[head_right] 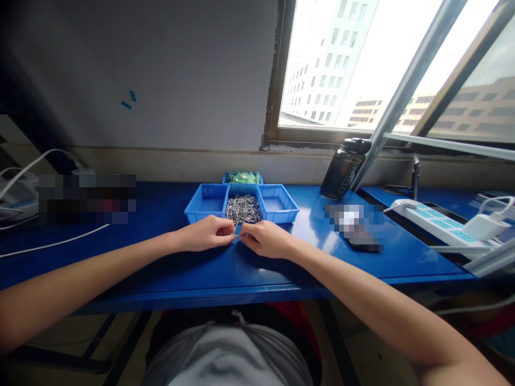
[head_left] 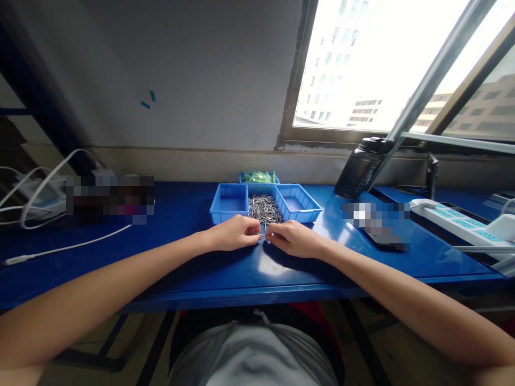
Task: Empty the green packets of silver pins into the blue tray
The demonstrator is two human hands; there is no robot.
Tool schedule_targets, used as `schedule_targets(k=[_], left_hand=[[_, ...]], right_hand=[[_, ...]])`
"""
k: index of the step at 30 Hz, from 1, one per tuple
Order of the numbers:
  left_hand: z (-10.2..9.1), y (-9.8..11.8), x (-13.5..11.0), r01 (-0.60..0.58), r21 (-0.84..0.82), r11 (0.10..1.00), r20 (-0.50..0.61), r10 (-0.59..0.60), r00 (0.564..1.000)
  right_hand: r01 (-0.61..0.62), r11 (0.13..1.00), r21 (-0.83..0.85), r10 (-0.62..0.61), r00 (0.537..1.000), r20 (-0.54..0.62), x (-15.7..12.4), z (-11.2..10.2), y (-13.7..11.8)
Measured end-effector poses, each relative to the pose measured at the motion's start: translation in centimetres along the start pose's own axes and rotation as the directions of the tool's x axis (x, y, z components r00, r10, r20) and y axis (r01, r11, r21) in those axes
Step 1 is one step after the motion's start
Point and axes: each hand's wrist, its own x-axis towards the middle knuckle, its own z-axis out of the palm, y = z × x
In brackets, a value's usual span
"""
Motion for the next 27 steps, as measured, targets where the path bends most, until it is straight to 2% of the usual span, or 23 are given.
schedule_targets(k=[8,16,23,27], left_hand=[[1.0,0.1,-0.4,0.008,-0.09,0.996,-0.104,-0.018,0.994],[1.3,0.1,-0.2,-0.067,-0.077,0.995,-0.194,0.051,0.98],[0.9,0.4,-0.6,-0.132,0.027,0.991,-0.246,0.135,0.96],[0.7,0.5,-0.8,-0.116,0.063,0.991,-0.22,0.127,0.967]], right_hand=[[-0.018,0.999,0.033,0.019,1.0,-0.018,-0.1,0.1,-0.1],[-0.022,0.996,0.082,0.025,0.999,-0.03,0.2,0.4,0.2],[0.013,0.999,-0.045,-0.014,0.999,-0.03,0.7,1.1,0.2],[0.131,0.982,-0.134,-0.121,0.989,0.082,1.2,0.7,0.4]])
